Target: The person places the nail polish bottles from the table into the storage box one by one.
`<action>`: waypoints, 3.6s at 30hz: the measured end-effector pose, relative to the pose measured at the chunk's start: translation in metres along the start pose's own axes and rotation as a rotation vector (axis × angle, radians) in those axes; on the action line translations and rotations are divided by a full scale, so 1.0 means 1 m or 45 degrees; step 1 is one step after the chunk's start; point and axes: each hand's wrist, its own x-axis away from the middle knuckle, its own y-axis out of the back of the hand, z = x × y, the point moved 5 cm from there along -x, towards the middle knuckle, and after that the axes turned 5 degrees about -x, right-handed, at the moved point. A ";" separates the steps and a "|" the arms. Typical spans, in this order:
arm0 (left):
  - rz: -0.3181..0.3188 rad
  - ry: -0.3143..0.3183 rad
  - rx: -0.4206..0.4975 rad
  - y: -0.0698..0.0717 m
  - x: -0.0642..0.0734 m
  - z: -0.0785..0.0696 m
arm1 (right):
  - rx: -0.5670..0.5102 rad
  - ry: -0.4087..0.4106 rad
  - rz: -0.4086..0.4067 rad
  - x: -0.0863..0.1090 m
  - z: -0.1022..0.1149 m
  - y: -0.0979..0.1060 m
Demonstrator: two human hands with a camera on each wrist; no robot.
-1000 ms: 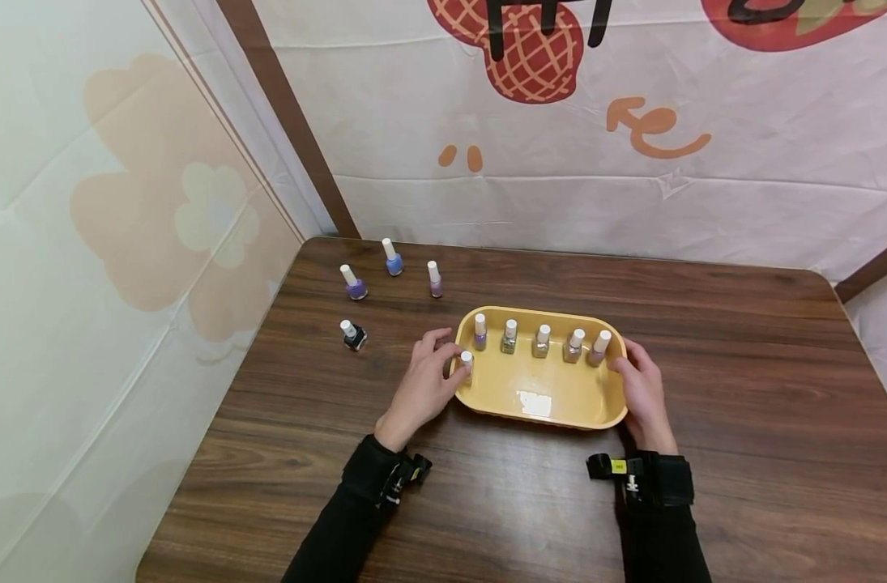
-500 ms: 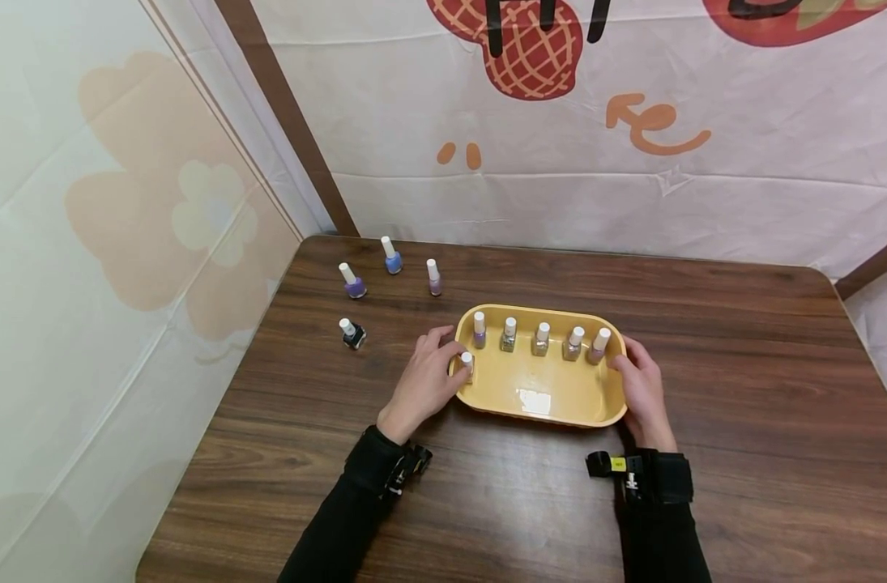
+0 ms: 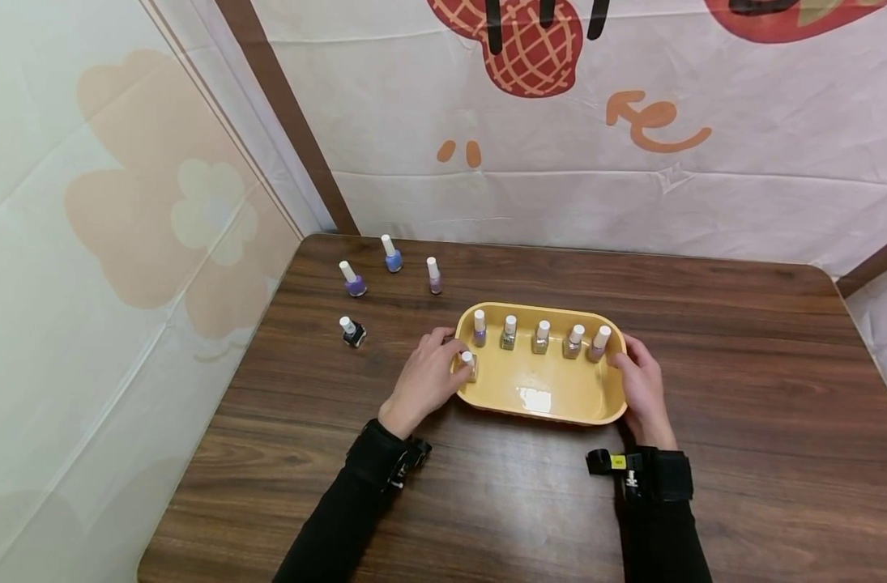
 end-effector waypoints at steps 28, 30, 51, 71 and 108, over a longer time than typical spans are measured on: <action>-0.005 -0.018 0.019 -0.002 0.002 0.000 | -0.001 0.002 0.001 0.001 0.000 0.001; -0.001 -0.017 0.024 -0.002 0.002 0.000 | 0.006 -0.005 0.003 0.001 0.001 0.001; -0.139 0.006 0.147 0.016 0.012 0.007 | 0.018 0.004 0.004 0.001 0.000 0.000; -0.873 0.181 0.394 0.064 0.028 0.097 | 0.054 -0.003 -0.012 0.002 0.001 0.000; -0.620 0.661 0.449 0.037 0.027 0.159 | 0.047 -0.008 -0.012 0.001 0.000 0.000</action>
